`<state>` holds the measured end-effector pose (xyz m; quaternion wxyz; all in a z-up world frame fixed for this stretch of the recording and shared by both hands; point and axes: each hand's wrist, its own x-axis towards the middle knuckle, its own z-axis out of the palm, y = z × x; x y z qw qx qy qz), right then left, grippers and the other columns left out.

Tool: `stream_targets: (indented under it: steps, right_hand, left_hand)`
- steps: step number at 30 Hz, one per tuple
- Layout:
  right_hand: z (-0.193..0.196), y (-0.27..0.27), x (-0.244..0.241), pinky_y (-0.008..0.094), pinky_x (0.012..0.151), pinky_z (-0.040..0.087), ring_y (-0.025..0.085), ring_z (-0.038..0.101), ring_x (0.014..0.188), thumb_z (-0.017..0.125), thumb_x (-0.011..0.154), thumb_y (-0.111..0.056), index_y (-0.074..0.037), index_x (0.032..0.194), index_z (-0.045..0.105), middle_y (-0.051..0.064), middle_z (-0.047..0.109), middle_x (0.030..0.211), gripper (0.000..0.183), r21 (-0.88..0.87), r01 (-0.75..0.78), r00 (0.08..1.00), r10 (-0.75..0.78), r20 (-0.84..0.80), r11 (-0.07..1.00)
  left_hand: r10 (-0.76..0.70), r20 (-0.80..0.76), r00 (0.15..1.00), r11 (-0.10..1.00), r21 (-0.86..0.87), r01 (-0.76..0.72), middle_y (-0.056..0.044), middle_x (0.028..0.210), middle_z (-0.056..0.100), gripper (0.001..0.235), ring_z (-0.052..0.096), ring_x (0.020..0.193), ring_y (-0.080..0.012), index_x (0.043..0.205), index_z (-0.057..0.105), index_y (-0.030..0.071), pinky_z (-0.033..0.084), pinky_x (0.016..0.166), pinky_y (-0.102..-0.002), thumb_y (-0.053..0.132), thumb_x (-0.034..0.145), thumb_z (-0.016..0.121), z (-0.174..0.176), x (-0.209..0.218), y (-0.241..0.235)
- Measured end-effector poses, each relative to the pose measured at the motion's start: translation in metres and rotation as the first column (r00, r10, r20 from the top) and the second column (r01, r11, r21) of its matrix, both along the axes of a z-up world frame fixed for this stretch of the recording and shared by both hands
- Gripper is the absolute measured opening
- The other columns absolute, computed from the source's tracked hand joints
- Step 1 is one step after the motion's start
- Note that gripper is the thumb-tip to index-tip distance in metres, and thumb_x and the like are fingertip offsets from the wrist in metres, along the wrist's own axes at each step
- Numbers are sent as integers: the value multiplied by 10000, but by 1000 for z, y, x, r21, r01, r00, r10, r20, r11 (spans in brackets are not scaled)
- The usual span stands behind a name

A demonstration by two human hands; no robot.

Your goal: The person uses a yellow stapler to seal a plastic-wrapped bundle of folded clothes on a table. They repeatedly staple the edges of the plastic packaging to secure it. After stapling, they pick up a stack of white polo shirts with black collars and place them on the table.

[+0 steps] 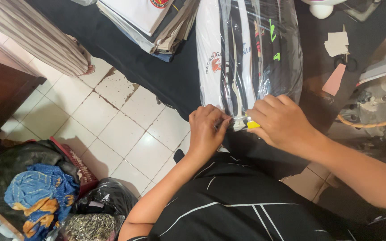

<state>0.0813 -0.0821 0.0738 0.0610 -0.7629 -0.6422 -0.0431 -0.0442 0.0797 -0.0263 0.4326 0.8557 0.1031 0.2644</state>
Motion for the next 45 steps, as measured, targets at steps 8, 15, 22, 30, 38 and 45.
stream_targets:
  steps: [8, 15, 22, 30, 38, 45]
  right_hand:
    - [-15, 19, -18, 385, 777, 428, 242, 579, 918, 818, 697, -284, -41, 1121, 685, 57, 618, 962, 507, 74, -9, 999, 13, -51, 997]
    - [-28, 24, -20, 379, 776, 431, 230, 581, 916, 824, 721, -293, -64, 1082, 689, 40, 599, 921, 448, 56, 3, 998, 1, -67, 998]
    - [-37, 28, -15, 377, 757, 436, 227, 578, 896, 804, 749, -285, -84, 925, 672, 39, 583, 888, 297, 36, -16, 998, 18, -54, 999]
    - [-27, 26, -20, 381, 758, 445, 235, 591, 883, 794, 792, -302, -75, 995, 706, 46, 610, 884, 317, 120, -17, 998, 23, -52, 993]
    - [-46, -99, 14, 345, 950, 516, 237, 630, 1041, 903, 832, -117, -6, 1254, 657, 112, 640, 1140, 502, 474, 587, 800, -381, -463, 656]
    - [-202, -147, 96, 456, 1001, 510, 364, 638, 1167, 905, 922, -236, 6, 1237, 693, 171, 680, 1236, 450, 385, 752, 646, -717, -263, 536]
  left_hand:
    - [-22, 153, 988, 991, -124, 42, -78, 902, 592, 85, 560, 909, -292, 897, 663, 47, 430, 831, -401, 71, 889, 745, -26, -1, -2]
    - [11, 314, 949, 905, -407, 124, -82, 870, 672, 140, 643, 844, -222, 872, 651, 20, 509, 783, -327, 2, 860, 790, -64, 4, -4]
    - [-7, 318, 948, 797, -570, 197, -89, 930, 675, 123, 657, 895, -174, 912, 600, -4, 534, 839, -296, -58, 927, 708, -81, 6, -3]
    - [112, 339, 934, 835, -542, 96, -134, 1218, 614, 107, 609, 1177, -193, 1160, 560, 13, 487, 1047, -324, 5, 1054, 542, -92, 2, 10]
    - [72, -23, 997, 459, -887, -54, -127, 1439, 541, 532, 510, 1342, -204, 1448, 470, 20, 367, 1155, -350, 403, 1104, 336, -151, 27, 18]
    - [2, 29, 1000, 112, -993, 28, -180, 1519, 531, 835, 513, 1396, -263, 1498, 441, -45, 351, 1186, -383, 628, 1065, 205, -178, 45, 24]
